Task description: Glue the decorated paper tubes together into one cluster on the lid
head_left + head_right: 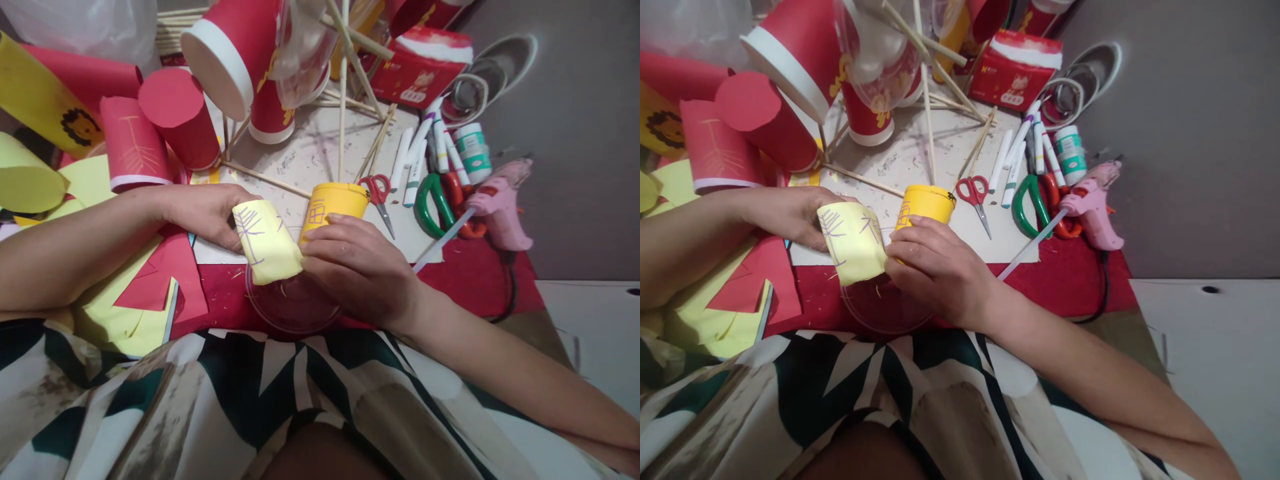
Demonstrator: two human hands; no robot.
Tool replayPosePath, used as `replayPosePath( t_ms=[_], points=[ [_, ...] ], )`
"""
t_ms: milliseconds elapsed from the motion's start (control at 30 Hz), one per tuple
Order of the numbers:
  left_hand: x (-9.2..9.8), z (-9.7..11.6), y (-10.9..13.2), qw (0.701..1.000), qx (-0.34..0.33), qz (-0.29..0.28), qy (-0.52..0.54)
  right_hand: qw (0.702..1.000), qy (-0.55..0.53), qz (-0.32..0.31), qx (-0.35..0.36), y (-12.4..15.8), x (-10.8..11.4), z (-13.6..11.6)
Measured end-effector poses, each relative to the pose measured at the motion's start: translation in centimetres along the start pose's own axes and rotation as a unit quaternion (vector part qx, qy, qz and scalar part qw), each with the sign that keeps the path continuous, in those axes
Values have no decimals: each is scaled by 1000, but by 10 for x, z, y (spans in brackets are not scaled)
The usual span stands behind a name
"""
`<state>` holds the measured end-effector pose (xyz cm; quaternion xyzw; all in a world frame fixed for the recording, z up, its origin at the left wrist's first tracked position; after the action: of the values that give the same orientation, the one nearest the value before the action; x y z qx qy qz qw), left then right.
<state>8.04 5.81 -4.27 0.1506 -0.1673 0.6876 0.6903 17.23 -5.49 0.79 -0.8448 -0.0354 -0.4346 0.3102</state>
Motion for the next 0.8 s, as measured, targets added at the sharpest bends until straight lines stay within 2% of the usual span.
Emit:
replayPosePath(
  t_ms=[333, 467, 600, 800],
  points=[
    [-1, 3, -3, 999, -2, 4, -44, 997, 48, 6, 66, 3, -5, -6],
    [1, 4, -4, 1000, 3, 6, -2, 995, 68, 16, 75, 4, -4, -7],
    [11, 9, -3, 998, 2, 42, 42, 994, 86, 23, 70, 3, -1, -7],
    [30, 15, 13, 994, 12, 98, -43, 995, 65, 11, 77, 3, -1, -8]
  ],
)
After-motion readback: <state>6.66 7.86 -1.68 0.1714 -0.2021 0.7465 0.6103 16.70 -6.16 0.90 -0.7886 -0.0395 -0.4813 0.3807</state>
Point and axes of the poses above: each hand's wrist, its own y-axis away from the middle knuckle, its own x-axis out of the back of the hand, z = x × y, the point moved 10 cm from there along -y, towards the middle knuckle, and after that the axes turned 12 degrees about -x, right-handed, at the moved point
